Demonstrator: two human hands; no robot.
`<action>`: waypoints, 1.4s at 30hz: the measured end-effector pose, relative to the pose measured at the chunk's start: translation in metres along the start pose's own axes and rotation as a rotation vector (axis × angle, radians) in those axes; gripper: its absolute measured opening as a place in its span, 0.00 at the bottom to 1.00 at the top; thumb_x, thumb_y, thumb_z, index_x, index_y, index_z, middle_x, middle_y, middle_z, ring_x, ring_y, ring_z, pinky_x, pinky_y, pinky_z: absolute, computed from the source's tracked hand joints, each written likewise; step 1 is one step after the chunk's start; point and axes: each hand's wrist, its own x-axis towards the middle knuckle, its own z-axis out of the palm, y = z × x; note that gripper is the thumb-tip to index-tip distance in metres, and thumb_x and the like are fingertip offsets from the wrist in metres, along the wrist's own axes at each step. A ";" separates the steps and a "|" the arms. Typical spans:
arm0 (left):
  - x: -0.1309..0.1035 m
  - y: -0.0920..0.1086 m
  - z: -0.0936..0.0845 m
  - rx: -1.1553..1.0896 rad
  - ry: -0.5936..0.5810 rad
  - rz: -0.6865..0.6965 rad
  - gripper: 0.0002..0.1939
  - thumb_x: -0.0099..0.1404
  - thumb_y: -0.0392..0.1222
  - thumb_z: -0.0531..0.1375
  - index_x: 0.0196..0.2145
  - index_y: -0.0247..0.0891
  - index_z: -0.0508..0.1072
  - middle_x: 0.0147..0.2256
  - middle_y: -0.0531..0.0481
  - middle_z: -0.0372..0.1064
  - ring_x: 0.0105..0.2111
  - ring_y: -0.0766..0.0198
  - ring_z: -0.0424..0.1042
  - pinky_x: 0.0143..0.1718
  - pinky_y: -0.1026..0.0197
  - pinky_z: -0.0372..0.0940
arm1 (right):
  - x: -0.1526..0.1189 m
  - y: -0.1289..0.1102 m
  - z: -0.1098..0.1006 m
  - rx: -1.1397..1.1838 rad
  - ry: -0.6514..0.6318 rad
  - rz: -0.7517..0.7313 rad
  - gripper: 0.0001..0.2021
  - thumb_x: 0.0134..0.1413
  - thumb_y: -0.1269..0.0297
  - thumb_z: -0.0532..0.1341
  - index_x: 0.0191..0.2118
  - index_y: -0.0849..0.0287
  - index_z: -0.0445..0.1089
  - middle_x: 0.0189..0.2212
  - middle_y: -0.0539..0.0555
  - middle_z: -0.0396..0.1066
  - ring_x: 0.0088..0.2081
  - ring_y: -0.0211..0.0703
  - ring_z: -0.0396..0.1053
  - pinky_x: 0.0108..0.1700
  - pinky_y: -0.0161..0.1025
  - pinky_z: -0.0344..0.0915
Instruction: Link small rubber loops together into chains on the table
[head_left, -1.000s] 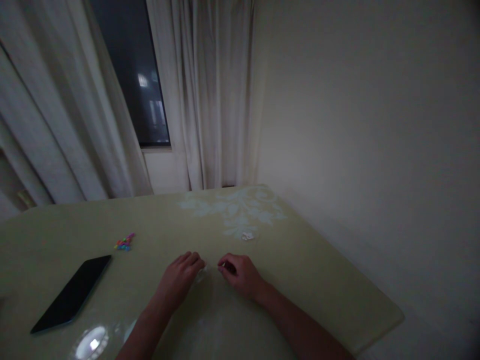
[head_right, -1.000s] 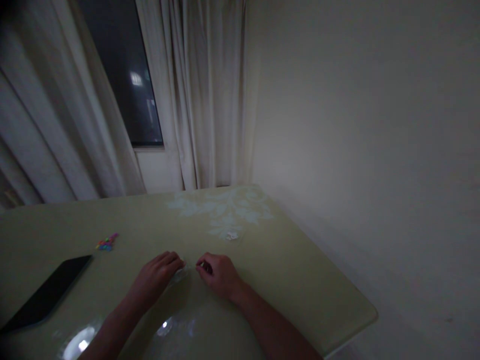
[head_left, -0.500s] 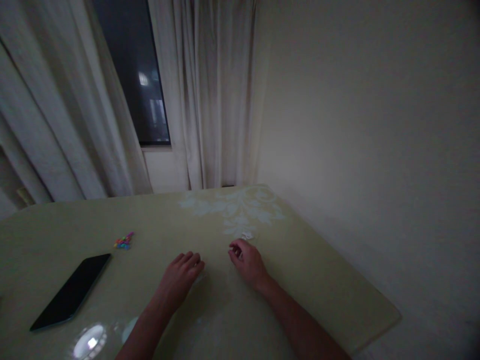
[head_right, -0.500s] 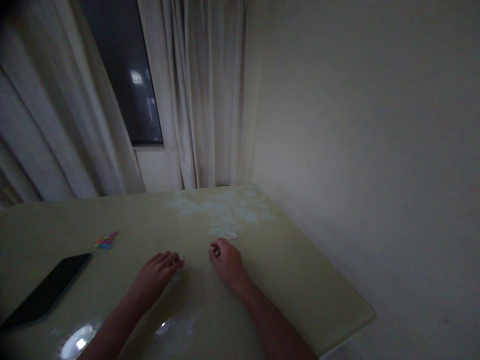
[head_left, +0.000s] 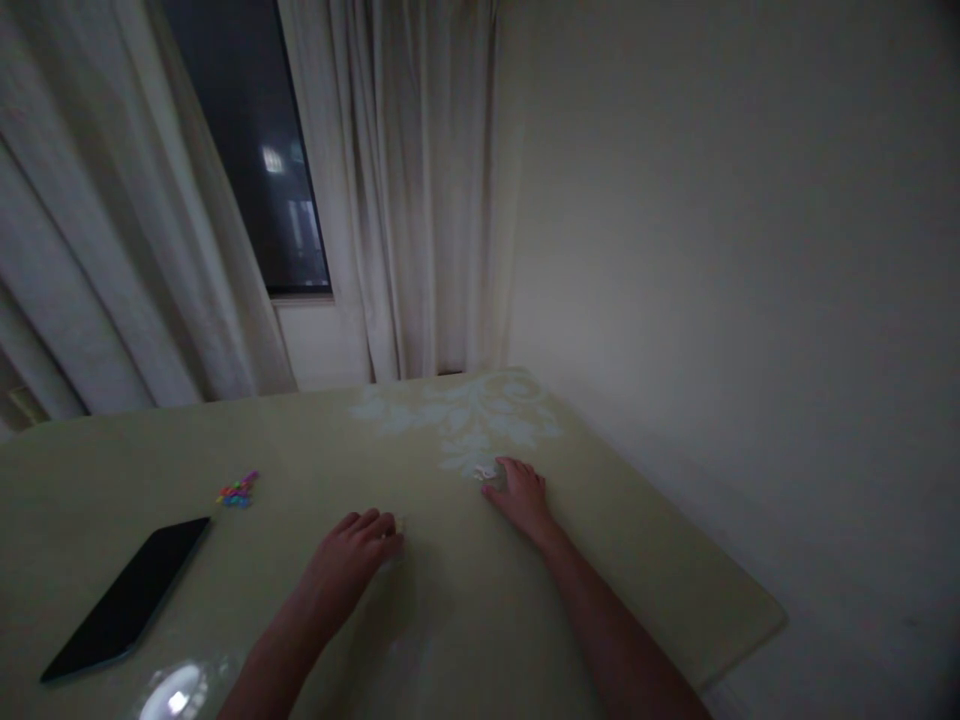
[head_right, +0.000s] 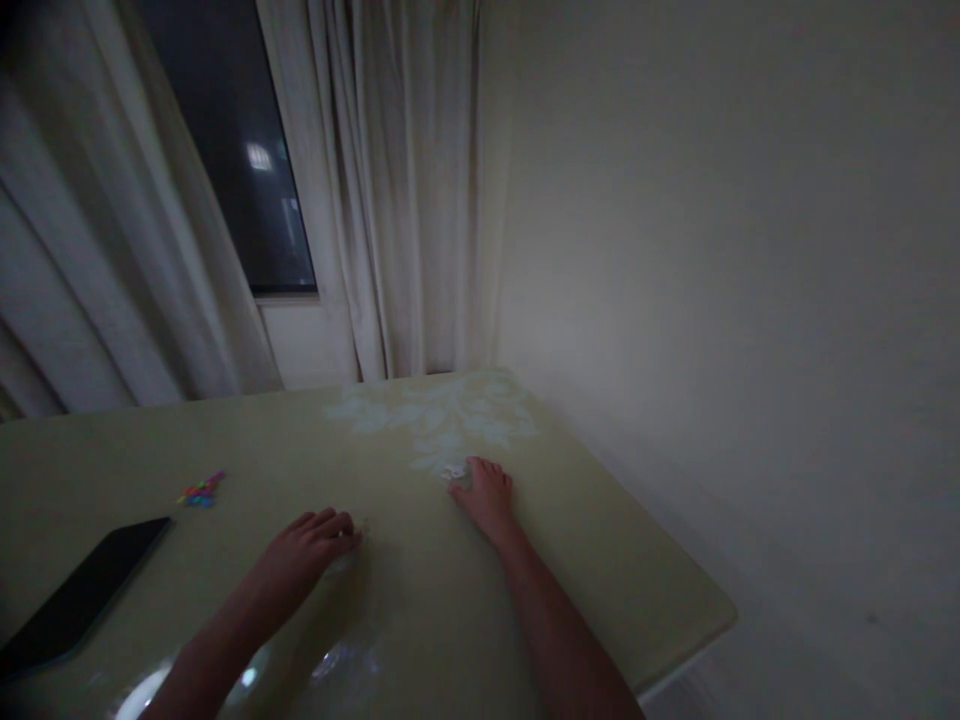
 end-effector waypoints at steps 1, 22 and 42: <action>0.000 -0.003 -0.001 -0.046 0.003 -0.001 0.24 0.66 0.23 0.53 0.47 0.46 0.82 0.47 0.44 0.79 0.48 0.52 0.76 0.52 0.48 0.65 | 0.001 -0.001 -0.001 0.003 0.006 -0.003 0.26 0.57 0.55 0.67 0.60 0.56 0.69 0.59 0.63 0.71 0.60 0.60 0.66 0.60 0.52 0.59; 0.005 0.006 0.067 -0.778 0.329 -0.116 0.37 0.55 0.44 0.72 0.62 0.42 0.71 0.66 0.36 0.62 0.62 0.45 0.67 0.62 0.44 0.64 | -0.049 -0.061 -0.002 0.518 -0.384 -0.533 0.30 0.47 0.57 0.77 0.58 0.50 0.75 0.56 0.58 0.69 0.60 0.52 0.66 0.64 0.47 0.61; -0.009 0.010 0.049 -0.348 0.158 -0.039 0.36 0.64 0.43 0.66 0.68 0.48 0.63 0.69 0.42 0.59 0.65 0.47 0.65 0.65 0.44 0.62 | -0.042 -0.052 -0.003 0.511 -0.440 -0.526 0.23 0.49 0.59 0.77 0.52 0.49 0.79 0.60 0.58 0.68 0.61 0.51 0.66 0.64 0.47 0.61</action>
